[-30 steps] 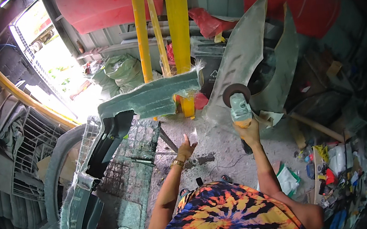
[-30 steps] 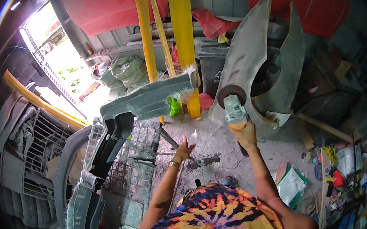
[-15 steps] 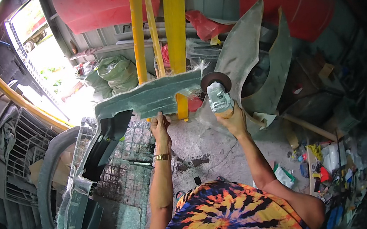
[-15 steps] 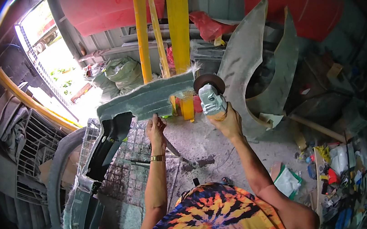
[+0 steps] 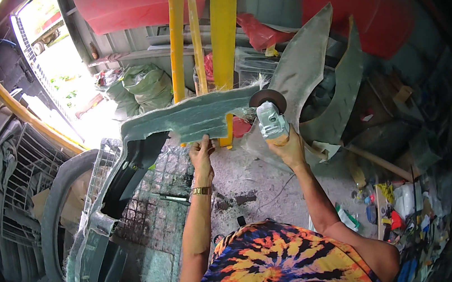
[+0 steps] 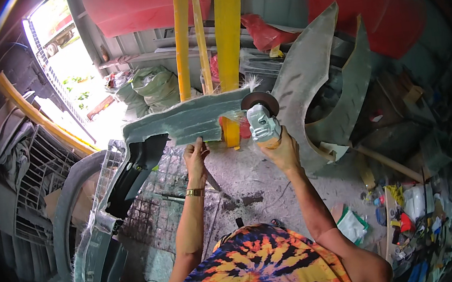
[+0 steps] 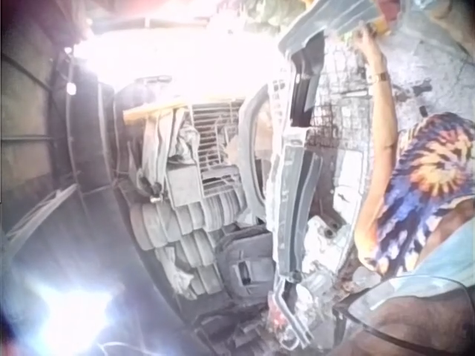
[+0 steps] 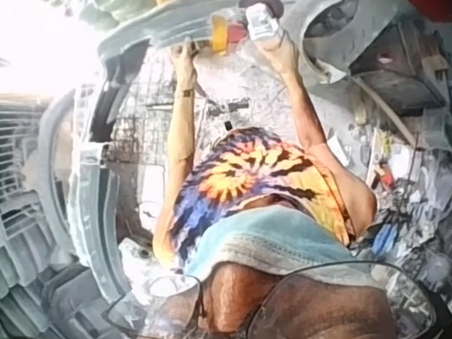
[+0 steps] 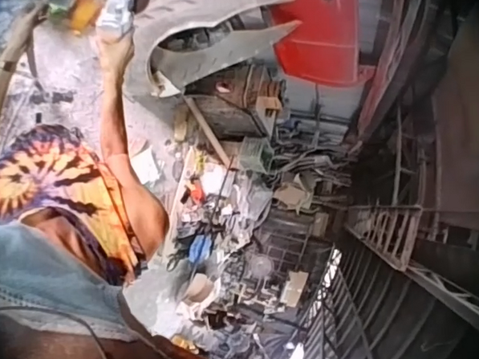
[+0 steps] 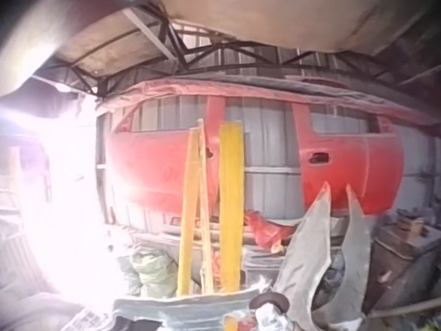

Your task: Grinding and smoothing the edge of a fiberglass car body component using an angle grinder.

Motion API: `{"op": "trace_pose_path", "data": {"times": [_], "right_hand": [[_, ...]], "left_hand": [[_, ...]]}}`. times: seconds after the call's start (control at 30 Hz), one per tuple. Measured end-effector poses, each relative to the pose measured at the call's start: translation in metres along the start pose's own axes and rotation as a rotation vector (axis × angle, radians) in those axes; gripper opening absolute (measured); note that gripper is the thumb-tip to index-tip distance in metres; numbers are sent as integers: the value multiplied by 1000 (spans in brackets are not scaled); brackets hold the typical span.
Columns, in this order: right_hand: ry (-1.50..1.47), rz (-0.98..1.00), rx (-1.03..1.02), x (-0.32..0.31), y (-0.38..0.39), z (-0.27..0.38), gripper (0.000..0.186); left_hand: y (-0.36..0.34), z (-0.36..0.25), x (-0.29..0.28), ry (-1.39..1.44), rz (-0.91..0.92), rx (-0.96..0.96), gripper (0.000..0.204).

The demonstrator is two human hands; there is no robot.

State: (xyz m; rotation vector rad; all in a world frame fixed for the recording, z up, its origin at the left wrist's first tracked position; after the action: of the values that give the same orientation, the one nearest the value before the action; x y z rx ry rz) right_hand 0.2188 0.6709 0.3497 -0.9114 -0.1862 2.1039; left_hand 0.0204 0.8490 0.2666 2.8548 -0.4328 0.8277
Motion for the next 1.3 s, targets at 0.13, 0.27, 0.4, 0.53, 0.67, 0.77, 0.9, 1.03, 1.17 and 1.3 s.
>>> {"op": "trace_pose_path", "data": {"times": [0.13, 0.27, 0.4, 0.53, 0.67, 0.77, 0.9, 1.03, 1.17, 1.3], "right_hand": [[32, 11, 3, 2, 2, 8, 56], [-1, 4, -11, 1, 2, 9, 56], [22, -49, -39, 1, 8, -1, 54], [82, -80, 0, -5, 21, -3, 54], [68, -93, -3, -1, 33, -8, 53], [90, -145, -22, 1, 43, -4, 52], [15, -191, -30, 3, 46, -3, 51], [149, -203, -30, 7, 39, 4, 52], [138, -176, -10, 11, 34, 8, 53], [143, -160, -21, 16, 32, 16, 54]], "left_hand": [[1, -2, -2, -3, 0, 2, 27], [3, -4, 1, 18, 18, 2, 27], [2, -3, -1, -2, 10, 0, 27], [1, 0, -6, -2, 71, 39, 29], [10, 19, -20, -70, 81, -35, 31], [16, 11, -19, -32, 61, 0, 32], [5, -3, -13, 42, 121, -17, 24], [-2, -4, -12, 42, 80, -50, 21], [-4, -3, -13, 92, 89, -83, 17], [-7, -3, -13, 128, 105, -85, 15]]}}
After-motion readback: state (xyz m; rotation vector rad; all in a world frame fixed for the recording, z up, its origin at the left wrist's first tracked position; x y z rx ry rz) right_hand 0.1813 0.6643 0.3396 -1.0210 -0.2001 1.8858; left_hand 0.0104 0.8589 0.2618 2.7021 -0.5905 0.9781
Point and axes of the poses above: each hand's wrist, its own y-axis away from the middle knuckle, its own x-axis out of the palm, z = x × y, the point moved 3 cm from there along -y, towards the middle knuckle
